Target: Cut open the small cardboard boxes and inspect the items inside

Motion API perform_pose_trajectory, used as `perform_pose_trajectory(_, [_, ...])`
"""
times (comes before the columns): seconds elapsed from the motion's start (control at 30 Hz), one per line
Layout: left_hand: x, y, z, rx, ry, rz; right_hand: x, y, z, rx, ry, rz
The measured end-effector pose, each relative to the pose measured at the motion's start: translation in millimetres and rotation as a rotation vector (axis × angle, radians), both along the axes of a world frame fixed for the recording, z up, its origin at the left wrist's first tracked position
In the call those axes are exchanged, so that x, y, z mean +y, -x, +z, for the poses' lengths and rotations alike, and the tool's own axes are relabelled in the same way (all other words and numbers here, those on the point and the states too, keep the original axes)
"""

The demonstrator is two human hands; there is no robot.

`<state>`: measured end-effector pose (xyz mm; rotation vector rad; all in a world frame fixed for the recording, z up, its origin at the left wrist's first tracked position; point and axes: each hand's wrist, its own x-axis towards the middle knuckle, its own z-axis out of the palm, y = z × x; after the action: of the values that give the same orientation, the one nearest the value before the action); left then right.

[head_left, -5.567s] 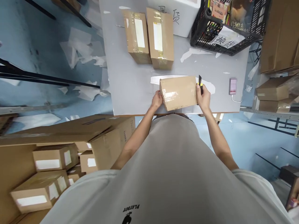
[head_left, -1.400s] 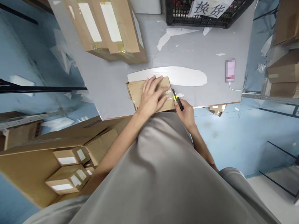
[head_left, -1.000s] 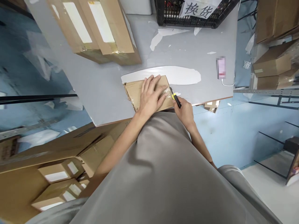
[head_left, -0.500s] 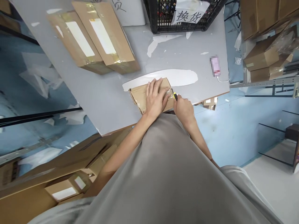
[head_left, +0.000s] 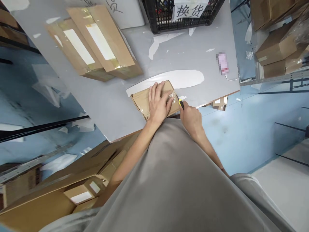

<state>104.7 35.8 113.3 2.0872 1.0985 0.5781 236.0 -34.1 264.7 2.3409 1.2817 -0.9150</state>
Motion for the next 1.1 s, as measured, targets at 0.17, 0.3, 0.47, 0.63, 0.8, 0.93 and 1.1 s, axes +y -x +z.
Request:
perform_pose_trajectory(0.17, [-1.4, -1.7, -1.6, 0.016, 0.008, 0.019, 7.8, -10.3, -12.9, 0.062, -0.107, 0.014])
perform_pose_trajectory(0.3, [-0.9, -1.7, -4.7, 0.025, 0.030, 0.017, 13.1, -12.7, -27.7, 0.082, -0.119, 0.029])
perform_pose_trajectory(0.47, [-1.8, -1.0, -6.8, 0.042, -0.008, 0.017, 6.1, -4.6, -30.0, 0.017, -0.097, 0.023])
perform_pose_trajectory(0.63, [-4.0, -2.7, -5.2, 0.028, -0.011, 0.035, 6.0, -0.2, -28.1, -0.007, -0.081, 0.024])
perform_pose_trajectory(0.8, [-4.7, -4.8, -3.3, 0.035, -0.043, 0.054, 16.8, 0.2, -27.7, -0.016, -0.091, 0.018])
perform_pose_trajectory(0.93, [-6.2, -4.2, -2.6, 0.023, -0.044, 0.051, 12.6, 0.5, -13.1, -0.030, -0.042, 0.015])
perform_pose_trajectory(1.1, [-6.6, -2.7, -2.6, 0.011, -0.014, 0.029, 12.4, -1.0, -4.5, -0.035, 0.009, 0.004])
